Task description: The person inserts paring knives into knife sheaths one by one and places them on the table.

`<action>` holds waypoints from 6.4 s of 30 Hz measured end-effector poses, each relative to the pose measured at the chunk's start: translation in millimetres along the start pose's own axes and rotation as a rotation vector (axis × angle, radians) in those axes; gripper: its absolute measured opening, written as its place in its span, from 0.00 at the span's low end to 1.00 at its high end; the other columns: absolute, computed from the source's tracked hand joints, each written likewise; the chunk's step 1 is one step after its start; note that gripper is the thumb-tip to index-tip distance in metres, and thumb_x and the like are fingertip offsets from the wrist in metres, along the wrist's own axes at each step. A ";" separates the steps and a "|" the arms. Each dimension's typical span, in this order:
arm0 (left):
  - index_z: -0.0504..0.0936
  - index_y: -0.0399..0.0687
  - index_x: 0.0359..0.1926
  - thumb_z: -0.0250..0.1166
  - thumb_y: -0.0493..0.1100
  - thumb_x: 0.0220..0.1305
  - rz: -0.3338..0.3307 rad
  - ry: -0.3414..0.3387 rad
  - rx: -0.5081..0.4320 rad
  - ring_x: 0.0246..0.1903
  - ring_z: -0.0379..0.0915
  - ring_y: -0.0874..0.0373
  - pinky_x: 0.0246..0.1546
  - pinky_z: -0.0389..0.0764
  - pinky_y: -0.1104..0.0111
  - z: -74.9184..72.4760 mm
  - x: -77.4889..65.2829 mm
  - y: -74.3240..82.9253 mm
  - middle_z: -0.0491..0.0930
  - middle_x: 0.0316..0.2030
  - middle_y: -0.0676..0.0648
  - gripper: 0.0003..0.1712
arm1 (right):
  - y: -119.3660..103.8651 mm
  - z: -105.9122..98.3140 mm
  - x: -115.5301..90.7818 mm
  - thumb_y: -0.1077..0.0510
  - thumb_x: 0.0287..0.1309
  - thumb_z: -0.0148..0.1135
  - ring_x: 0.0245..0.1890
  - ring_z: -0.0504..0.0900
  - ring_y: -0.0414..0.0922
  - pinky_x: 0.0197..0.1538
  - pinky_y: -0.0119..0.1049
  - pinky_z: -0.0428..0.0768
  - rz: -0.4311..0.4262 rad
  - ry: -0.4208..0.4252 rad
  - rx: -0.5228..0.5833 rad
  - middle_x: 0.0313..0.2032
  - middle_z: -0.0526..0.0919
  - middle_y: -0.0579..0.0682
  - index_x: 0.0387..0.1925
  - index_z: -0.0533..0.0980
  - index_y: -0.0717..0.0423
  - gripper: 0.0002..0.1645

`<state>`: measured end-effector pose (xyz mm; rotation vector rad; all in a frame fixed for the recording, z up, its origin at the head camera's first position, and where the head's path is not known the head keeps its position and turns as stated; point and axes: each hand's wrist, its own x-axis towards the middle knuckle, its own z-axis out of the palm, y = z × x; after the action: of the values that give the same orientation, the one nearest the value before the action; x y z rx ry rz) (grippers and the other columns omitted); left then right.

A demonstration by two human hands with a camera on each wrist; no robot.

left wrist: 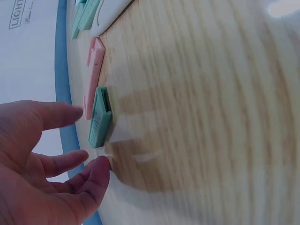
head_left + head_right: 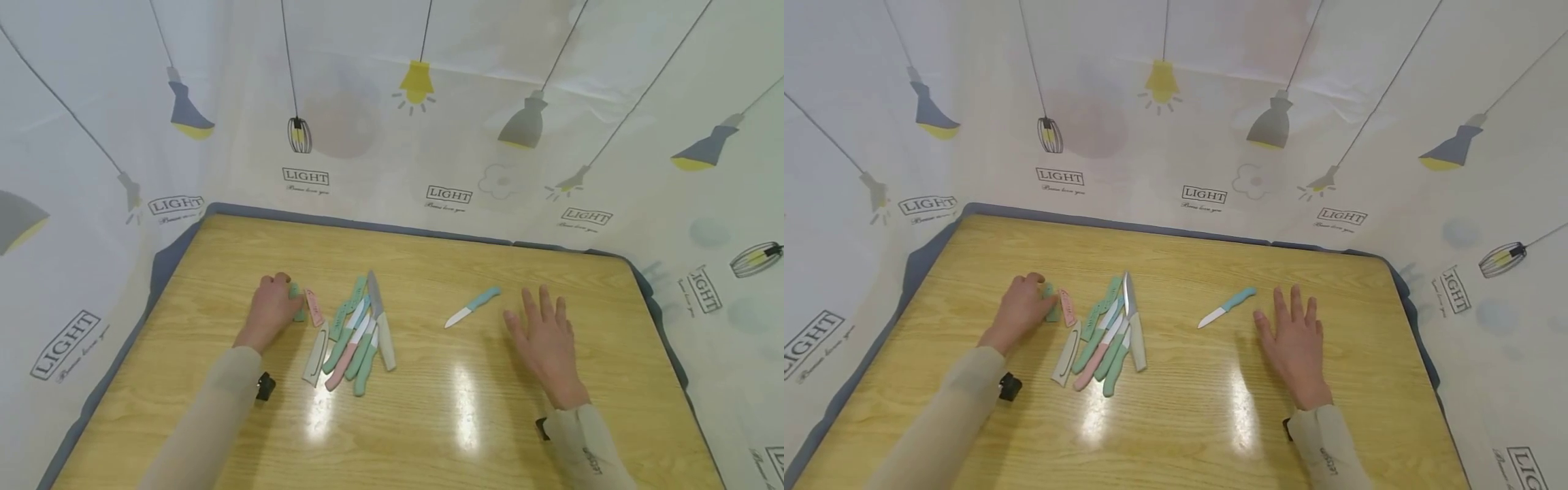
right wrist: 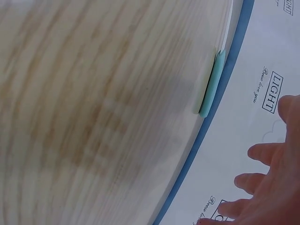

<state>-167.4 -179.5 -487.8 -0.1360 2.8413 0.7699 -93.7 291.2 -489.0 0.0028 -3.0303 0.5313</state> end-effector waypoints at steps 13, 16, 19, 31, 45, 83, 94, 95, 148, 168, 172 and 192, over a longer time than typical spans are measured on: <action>0.64 0.23 0.62 0.60 0.34 0.60 0.003 -0.054 0.037 0.46 0.71 0.37 0.48 0.77 0.49 -0.2 6.7 7.7 0.72 0.49 0.26 0.31 | -5.3 6.1 -0.9 0.35 0.72 0.33 0.69 0.38 0.72 0.61 0.74 0.51 -0.019 0.011 0.017 0.74 0.41 0.65 0.75 0.51 0.60 0.43; 0.66 0.23 0.60 0.61 0.36 0.58 -0.005 -0.064 -0.002 0.48 0.71 0.37 0.50 0.76 0.48 -1.6 8.6 6.2 0.73 0.50 0.27 0.31 | -6.5 7.0 -1.7 0.35 0.72 0.34 0.69 0.38 0.72 0.61 0.74 0.50 -0.020 0.012 0.024 0.74 0.41 0.65 0.75 0.52 0.60 0.43; 0.69 0.25 0.60 0.62 0.38 0.57 -0.030 -0.061 -0.054 0.52 0.70 0.37 0.54 0.73 0.47 -2.0 8.6 4.3 0.74 0.53 0.29 0.31 | -7.6 7.5 -2.5 0.35 0.72 0.34 0.69 0.38 0.72 0.61 0.74 0.50 -0.024 0.011 0.031 0.74 0.41 0.65 0.75 0.52 0.60 0.43; 0.70 0.38 0.66 0.59 0.42 0.65 -0.032 -0.034 -0.402 0.54 0.71 0.44 0.52 0.77 0.55 -4.1 -1.0 10.1 0.76 0.54 0.36 0.29 | -12.8 9.3 -4.4 0.35 0.72 0.34 0.68 0.40 0.73 0.62 0.73 0.51 -0.036 0.001 0.028 0.73 0.43 0.66 0.75 0.52 0.60 0.43; 0.64 0.32 0.68 0.50 0.37 0.73 -0.144 -0.055 -1.157 0.53 0.76 0.47 0.40 0.83 0.69 13.0 -11.5 14.6 0.75 0.57 0.33 0.26 | -48.9 21.7 -5.5 0.38 0.71 0.41 0.68 0.46 0.72 0.61 0.71 0.57 -0.136 0.015 0.075 0.72 0.50 0.66 0.73 0.55 0.63 0.42; 0.63 0.35 0.68 0.54 0.37 0.71 -0.142 -0.107 -1.422 0.53 0.76 0.46 0.49 0.81 0.62 39.0 -23.1 48.1 0.76 0.56 0.33 0.27 | -191.0 82.1 -28.8 0.47 0.62 0.60 0.15 0.64 0.39 0.13 0.30 0.63 -0.444 0.021 -0.078 0.17 0.66 0.43 0.21 0.72 0.52 0.18; 0.64 0.33 0.67 0.54 0.36 0.71 -0.143 -0.090 -1.441 0.53 0.75 0.44 0.50 0.80 0.61 40.0 -22.6 50.9 0.77 0.55 0.32 0.26 | -204.4 83.9 -24.1 0.32 0.57 0.57 0.20 0.72 0.47 0.15 0.38 0.71 -0.303 -0.076 -0.168 0.21 0.72 0.51 0.27 0.75 0.59 0.32; 0.64 0.32 0.67 0.53 0.36 0.71 -0.141 -0.091 -1.443 0.53 0.75 0.44 0.50 0.79 0.61 40.7 -22.3 51.1 0.77 0.55 0.32 0.26 | -205.1 84.0 -24.2 0.31 0.57 0.57 0.21 0.72 0.47 0.16 0.38 0.72 -0.295 -0.088 -0.180 0.22 0.72 0.51 0.27 0.76 0.59 0.33; 0.66 0.32 0.66 0.55 0.35 0.69 -0.146 -0.104 -1.475 0.52 0.76 0.45 0.48 0.81 0.64 54.0 -24.1 79.4 0.77 0.55 0.32 0.26 | -139.5 25.8 -32.9 0.50 0.55 0.57 0.18 0.67 0.39 0.18 0.31 0.68 -0.142 -0.242 0.074 0.21 0.72 0.41 0.27 0.77 0.51 0.10; 0.65 0.35 0.65 0.55 0.36 0.70 -0.141 -0.191 -1.554 0.52 0.77 0.46 0.52 0.78 0.62 66.5 -39.5 95.7 0.78 0.54 0.34 0.24 | -134.2 32.4 -36.6 0.56 0.59 0.56 0.20 0.73 0.35 0.21 0.28 0.74 -0.104 -0.212 0.475 0.25 0.79 0.39 0.36 0.80 0.52 0.08; 0.65 0.35 0.65 0.55 0.36 0.71 -0.160 -0.203 -1.586 0.54 0.75 0.45 0.52 0.78 0.63 68.9 -41.8 99.0 0.78 0.54 0.34 0.23 | -135.8 33.9 -37.8 0.51 0.64 0.57 0.18 0.71 0.36 0.18 0.28 0.72 -0.081 -0.219 0.561 0.22 0.77 0.40 0.35 0.81 0.54 0.12; 0.60 0.31 0.69 0.53 0.36 0.72 -0.097 -0.254 -1.621 0.53 0.76 0.48 0.54 0.77 0.61 73.1 -44.9 105.1 0.75 0.56 0.32 0.28 | -139.4 36.1 -36.8 0.47 0.66 0.57 0.14 0.68 0.35 0.14 0.26 0.68 -0.086 -0.256 0.618 0.18 0.76 0.42 0.34 0.81 0.58 0.18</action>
<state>-126.2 -50.2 -488.6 -0.3254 1.2980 2.4986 -57.5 147.4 -477.9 0.2453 -2.9295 1.5287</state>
